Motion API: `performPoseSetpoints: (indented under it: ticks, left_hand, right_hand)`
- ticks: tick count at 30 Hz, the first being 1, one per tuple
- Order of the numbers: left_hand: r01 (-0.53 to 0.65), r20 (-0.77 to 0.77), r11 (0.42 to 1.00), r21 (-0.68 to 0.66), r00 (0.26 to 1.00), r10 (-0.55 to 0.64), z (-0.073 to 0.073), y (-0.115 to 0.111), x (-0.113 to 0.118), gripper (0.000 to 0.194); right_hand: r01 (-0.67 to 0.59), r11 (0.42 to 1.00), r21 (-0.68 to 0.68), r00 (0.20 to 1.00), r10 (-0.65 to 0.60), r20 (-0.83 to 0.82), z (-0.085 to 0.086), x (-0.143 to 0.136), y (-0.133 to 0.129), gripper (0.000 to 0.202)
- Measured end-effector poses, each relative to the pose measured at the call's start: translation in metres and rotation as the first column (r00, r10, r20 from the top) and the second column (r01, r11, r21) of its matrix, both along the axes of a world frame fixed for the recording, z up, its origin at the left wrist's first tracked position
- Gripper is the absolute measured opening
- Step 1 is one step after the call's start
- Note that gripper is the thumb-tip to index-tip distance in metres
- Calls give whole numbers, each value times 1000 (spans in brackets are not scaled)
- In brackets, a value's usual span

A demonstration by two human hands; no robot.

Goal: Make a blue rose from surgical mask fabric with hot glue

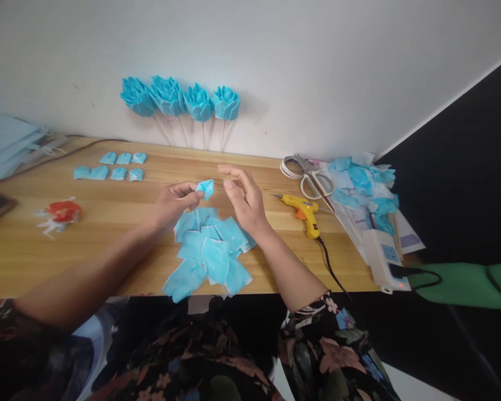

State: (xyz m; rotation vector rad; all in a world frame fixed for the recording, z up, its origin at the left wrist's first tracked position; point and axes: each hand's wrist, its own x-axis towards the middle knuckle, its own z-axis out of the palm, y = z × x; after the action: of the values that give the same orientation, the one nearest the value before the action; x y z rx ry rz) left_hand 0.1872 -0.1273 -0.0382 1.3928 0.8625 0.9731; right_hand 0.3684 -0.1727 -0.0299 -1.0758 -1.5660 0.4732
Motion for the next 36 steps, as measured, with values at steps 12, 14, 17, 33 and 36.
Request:
performPoseSetpoints:
  ticks: [12, 14, 17, 33, 36]
  left_hand:
    - [22, 19, 1000, -18, 1000, -22, -1, -1, 1, 24]
    - [29, 15, 1000, 1, 999, -29, -3, -1, 1, 26]
    - [41, 10, 999, 22, 999, -41, -6, -1, 1, 26]
    - [25, -46, 1000, 11, 999, -24, -4, 1, -1, 23]
    - [20, -63, 1000, 16, 998, -19, -4, 3, -2, 24]
  right_hand:
    - [-180, 948, -263, 975, 136, -177, -16, -7, 9, 62]
    - [-183, 947, -264, 975, 141, -169, -18, -8, 10, 63]
    - [-150, 954, -258, 985, 123, -119, -20, -8, 10, 59]
    - [-139, 936, -323, 982, 88, -166, -17, -1, 11, 63]
    - [-132, 935, -329, 968, 50, -247, -15, 1, 11, 69]
